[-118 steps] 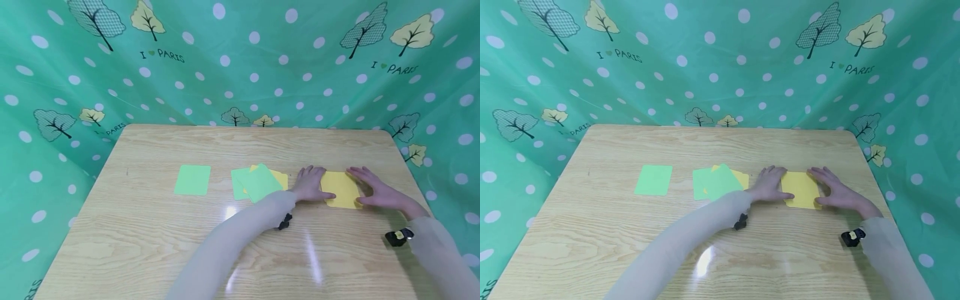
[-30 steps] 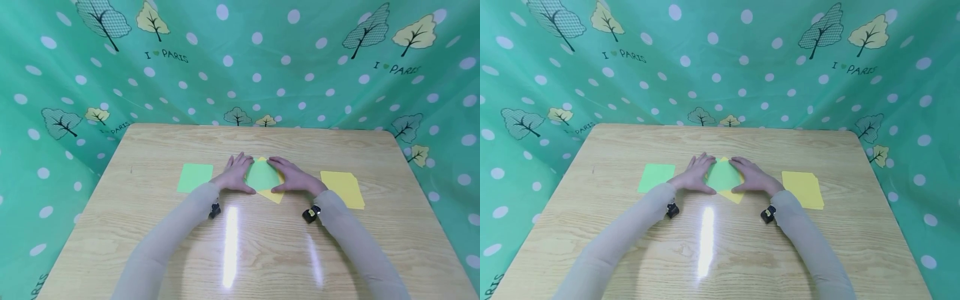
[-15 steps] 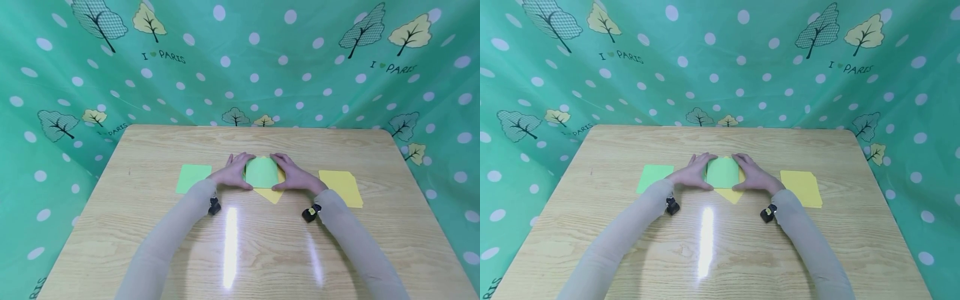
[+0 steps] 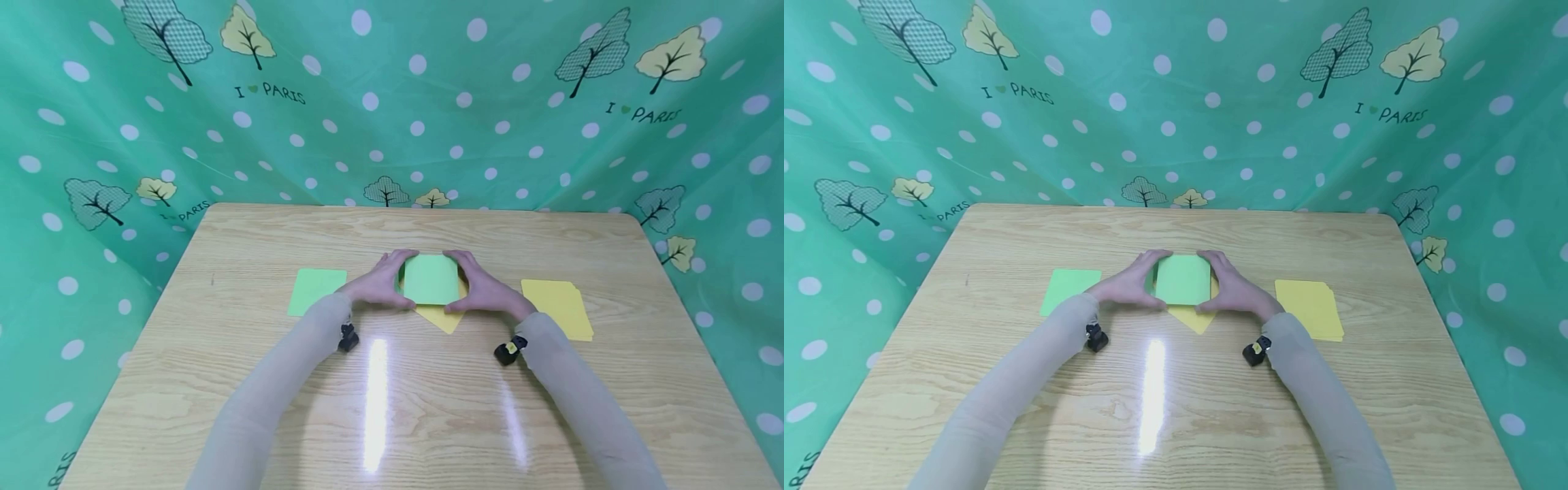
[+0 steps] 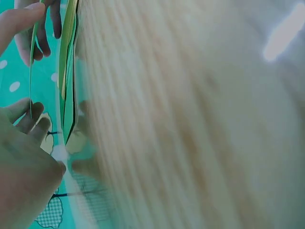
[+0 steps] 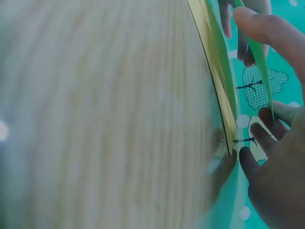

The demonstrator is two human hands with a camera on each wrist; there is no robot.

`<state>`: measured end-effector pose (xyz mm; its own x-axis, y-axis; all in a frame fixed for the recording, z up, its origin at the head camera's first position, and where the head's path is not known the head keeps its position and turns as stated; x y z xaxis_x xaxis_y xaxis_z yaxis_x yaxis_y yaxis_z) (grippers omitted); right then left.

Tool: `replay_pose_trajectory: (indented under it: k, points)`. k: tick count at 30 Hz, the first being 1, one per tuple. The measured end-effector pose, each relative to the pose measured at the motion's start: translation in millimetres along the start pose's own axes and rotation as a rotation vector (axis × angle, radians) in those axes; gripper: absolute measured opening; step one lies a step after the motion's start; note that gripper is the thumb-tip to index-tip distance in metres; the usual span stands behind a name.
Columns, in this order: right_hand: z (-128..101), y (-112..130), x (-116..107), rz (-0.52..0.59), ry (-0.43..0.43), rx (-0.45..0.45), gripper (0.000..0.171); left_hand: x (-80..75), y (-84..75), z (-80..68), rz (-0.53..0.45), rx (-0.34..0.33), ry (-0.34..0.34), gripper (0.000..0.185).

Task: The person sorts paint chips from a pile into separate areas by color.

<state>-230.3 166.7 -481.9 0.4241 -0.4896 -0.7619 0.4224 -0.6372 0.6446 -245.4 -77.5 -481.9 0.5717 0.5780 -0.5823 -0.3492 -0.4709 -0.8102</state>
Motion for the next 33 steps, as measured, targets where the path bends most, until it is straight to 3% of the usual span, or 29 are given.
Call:
replay_pose_trajectory:
  k: [9,19,33]
  points:
    - [-3.0,0.3,0.9,0.097,-0.008,-0.008,0.113,-1.8,-0.6,-5.5,-0.101,0.019,-0.017,0.106]
    - [0.7,4.6,6.1,0.075,-0.021,-0.003,0.111,-7.2,0.1,-12.1,-0.137,0.009,0.000,0.105]
    - [16.9,29.5,22.9,0.082,-0.027,-0.041,0.112,-24.7,10.0,-46.6,-0.170,-0.029,-0.025,0.105]
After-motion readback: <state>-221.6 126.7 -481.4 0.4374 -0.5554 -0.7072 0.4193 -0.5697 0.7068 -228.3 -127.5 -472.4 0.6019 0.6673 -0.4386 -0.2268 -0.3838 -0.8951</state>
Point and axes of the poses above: each hand's wrist, its own z-axis towards the middle knuckle, its own x-axis out of the palm, y = z × x, the point moved 2 cm from there along z, towards the middle knuckle, and after that the axes turned 9 degrees about -z, right-handed, at the moved point
